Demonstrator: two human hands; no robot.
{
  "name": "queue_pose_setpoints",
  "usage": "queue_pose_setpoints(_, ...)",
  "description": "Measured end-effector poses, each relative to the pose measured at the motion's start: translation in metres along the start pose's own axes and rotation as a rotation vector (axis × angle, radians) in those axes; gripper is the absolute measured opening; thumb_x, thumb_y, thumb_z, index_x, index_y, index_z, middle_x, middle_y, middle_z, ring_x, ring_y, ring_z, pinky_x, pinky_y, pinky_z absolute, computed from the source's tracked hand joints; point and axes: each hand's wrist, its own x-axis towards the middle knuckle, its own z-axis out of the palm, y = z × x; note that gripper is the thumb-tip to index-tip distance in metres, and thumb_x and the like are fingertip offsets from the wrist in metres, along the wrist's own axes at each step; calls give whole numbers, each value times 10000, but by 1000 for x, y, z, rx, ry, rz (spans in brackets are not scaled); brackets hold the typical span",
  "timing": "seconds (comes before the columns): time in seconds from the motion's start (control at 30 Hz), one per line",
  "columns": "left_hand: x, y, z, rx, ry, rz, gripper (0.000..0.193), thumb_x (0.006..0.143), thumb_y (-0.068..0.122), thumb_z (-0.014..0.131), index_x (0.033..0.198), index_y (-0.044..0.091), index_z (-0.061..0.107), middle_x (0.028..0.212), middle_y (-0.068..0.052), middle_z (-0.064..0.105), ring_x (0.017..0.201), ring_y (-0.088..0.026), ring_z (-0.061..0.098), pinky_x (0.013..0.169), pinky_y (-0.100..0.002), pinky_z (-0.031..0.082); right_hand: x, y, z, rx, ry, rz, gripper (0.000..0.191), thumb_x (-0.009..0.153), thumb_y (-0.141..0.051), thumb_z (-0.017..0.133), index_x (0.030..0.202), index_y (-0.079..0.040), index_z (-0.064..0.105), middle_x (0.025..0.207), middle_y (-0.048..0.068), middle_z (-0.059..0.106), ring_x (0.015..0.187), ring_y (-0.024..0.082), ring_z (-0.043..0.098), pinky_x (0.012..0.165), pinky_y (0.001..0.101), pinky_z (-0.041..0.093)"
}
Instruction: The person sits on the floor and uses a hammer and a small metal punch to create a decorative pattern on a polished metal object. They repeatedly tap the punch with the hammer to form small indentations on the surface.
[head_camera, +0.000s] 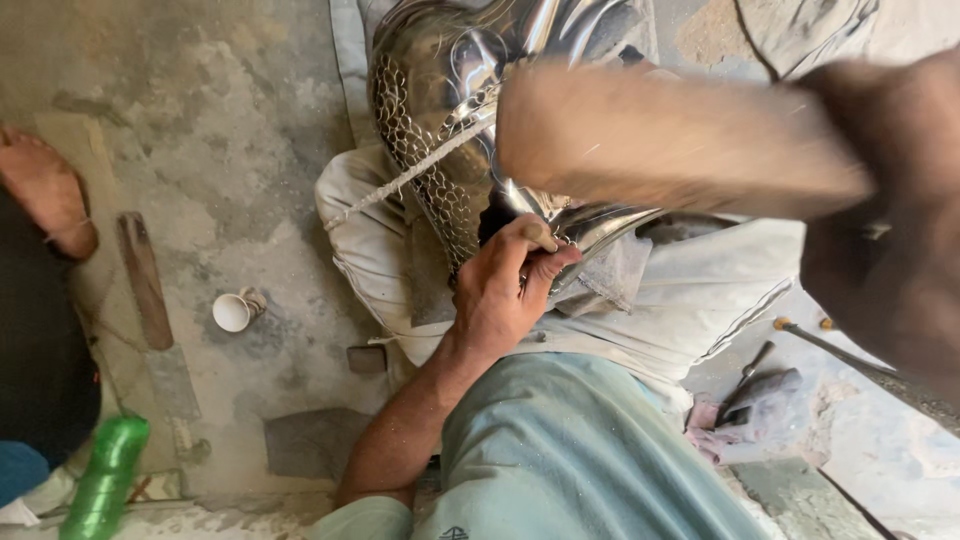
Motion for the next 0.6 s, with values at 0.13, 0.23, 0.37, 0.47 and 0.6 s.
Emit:
queue_pose_setpoints(0.13,13,3,-5,-25,-175,-18,344,955,176,799,1196,55,586,984,-61,678,822,-228,714,674,-362,583,-27,23,15,-69,54,-11,465,771,191,677,1216,60,693,875,231,684,734,298,701,658,395,572)
queue_pose_setpoints(0.23,19,5,-8,-46,-252,14,341,968,112,792,1217,81,561,1062,-43,685,872,-213,733,705,-345,611,-43,35,25,128,122,46,464,813,196,629,1269,112,625,977,264,673,845,327,706,730,401,585)
queue_pose_setpoints(0.37,25,8,-9,-30,-340,45,359,965,55,763,1248,86,544,1118,-49,686,915,-207,755,741,-350,633,-65,44,37,191,222,59,470,868,145,607,1335,122,566,1125,280,661,1009,358,704,834,402,596)
queue_pose_setpoints(0.47,30,9,-7,-44,-368,47,364,979,50,748,1275,85,540,1108,-54,679,927,-196,756,762,-338,653,-79,53,47,47,208,25,485,849,142,626,1332,94,597,1103,251,672,957,345,695,795,392,577)
queue_pose_setpoints(0.6,44,11,-5,45,-520,99,392,967,117,799,1290,102,577,940,-81,660,771,-188,710,693,-348,637,-98,65,66,-115,190,18,499,817,148,659,1308,58,643,1044,217,678,871,324,679,738,377,549)
